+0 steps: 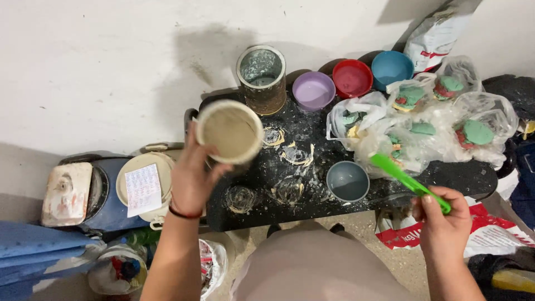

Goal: The person mixes a white powder with water in a small bowl using a green spoon. They then use a metal clamp to hold a green and red object on the table and apply the mixed compound onto it with the spoon.

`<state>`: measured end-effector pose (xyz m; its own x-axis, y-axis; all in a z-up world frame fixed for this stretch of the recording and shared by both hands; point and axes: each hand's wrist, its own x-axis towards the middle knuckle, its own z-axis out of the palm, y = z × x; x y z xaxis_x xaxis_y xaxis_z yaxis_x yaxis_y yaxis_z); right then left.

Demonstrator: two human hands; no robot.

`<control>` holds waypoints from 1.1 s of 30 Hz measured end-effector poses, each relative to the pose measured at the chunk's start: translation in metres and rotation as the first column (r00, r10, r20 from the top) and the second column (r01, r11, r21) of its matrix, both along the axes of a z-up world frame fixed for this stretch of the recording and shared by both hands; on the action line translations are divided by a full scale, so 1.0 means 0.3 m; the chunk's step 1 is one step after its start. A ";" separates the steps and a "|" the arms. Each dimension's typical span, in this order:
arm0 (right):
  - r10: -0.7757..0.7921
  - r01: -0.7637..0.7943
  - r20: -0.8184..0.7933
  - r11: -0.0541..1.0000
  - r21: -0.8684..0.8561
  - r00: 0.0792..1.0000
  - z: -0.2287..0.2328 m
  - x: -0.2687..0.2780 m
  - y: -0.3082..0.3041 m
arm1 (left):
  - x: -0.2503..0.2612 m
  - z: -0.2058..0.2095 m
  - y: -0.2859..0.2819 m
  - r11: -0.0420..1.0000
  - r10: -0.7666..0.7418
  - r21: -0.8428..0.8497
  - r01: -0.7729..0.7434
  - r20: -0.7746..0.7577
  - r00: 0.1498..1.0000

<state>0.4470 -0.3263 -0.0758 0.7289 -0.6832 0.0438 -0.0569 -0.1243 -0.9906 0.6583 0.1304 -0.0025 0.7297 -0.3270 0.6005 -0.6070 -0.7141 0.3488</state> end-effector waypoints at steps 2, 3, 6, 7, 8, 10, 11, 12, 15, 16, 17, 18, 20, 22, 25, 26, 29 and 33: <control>-0.026 -0.036 0.202 0.953 0.300 0.979 0.024 0.031 0.007 | -0.084 0.009 -0.043 0.979 -0.195 0.029 0.200 -0.138 0.971; -0.021 -0.041 0.200 0.953 0.301 0.980 0.050 0.042 0.020 | -0.116 0.010 -0.080 0.980 -0.190 0.029 0.196 -0.140 0.972; 0.176 -0.298 0.369 0.905 0.305 0.913 0.098 0.069 0.061 | -0.195 0.000 -0.163 0.940 -0.340 -0.028 0.340 -0.154 0.928; 0.348 -0.417 0.315 0.889 0.187 0.883 0.097 0.077 0.075 | -0.213 -0.013 -0.172 0.923 -0.379 -0.009 0.385 -0.204 0.903; 0.505 -0.535 0.241 0.842 0.073 0.828 0.096 0.085 0.087 | -0.231 -0.027 -0.184 0.902 -0.416 0.007 0.432 -0.253 0.873; 0.551 -0.535 0.164 0.835 -0.132 0.819 0.128 0.152 0.165 | -0.255 0.008 -0.226 0.915 -0.379 0.046 0.401 -0.248 0.892; 0.578 -0.525 0.082 0.784 -0.331 0.812 0.144 0.187 0.204 | -0.265 0.026 -0.247 0.925 -0.342 0.087 0.371 -0.239 0.909; 0.579 -0.526 0.081 0.784 -0.330 0.812 0.133 0.218 0.224 | -0.261 0.019 -0.257 0.925 -0.341 0.087 0.370 -0.240 0.909; 0.679 -0.529 0.081 0.635 -0.563 0.729 0.112 0.298 0.275 | -0.254 0.003 -0.283 0.892 -0.354 0.218 0.396 -0.207 0.912; 0.691 -0.483 0.072 0.571 -0.664 0.719 0.113 0.318 0.282 | -0.255 -0.001 -0.292 0.883 -0.359 0.236 0.405 -0.215 0.908; 0.702 -0.427 0.062 0.498 -0.754 0.710 0.115 0.340 0.289 | -0.254 -0.005 -0.302 0.874 -0.363 0.254 0.413 -0.222 0.905; 0.700 -0.427 0.062 0.500 -0.754 0.711 0.119 0.343 0.293 | -0.257 -0.003 -0.307 0.873 -0.365 0.254 0.415 -0.223 0.904; 0.707 -0.423 0.034 0.461 -0.780 0.706 0.126 0.350 0.301 | -0.262 -0.001 -0.320 0.862 -0.364 0.274 0.426 -0.251 0.897; 0.701 -0.470 -0.026 0.451 -0.759 0.713 0.129 0.346 0.288 | -0.263 -0.019 -0.342 0.856 -0.375 0.274 0.440 -0.259 0.890; 0.691 -0.575 -0.124 0.473 -0.668 0.712 0.124 0.343 0.261 | -0.267 -0.068 -0.377 0.856 -0.384 0.268 0.443 -0.245 0.890; 0.689 -0.625 -0.160 0.503 -0.597 0.707 0.121 0.344 0.252 | -0.266 -0.087 -0.388 0.862 -0.383 0.263 0.433 -0.222 0.897; 0.673 -0.722 -0.261 0.644 -0.252 0.691 0.119 0.331 0.254 | -0.275 -0.101 -0.413 0.891 -0.356 0.199 0.409 -0.256 0.899; 0.630 -0.632 -0.263 0.770 0.087 0.731 0.001 0.299 0.247 | -0.288 -0.045 -0.449 0.902 -0.339 0.180 0.393 -0.269 0.901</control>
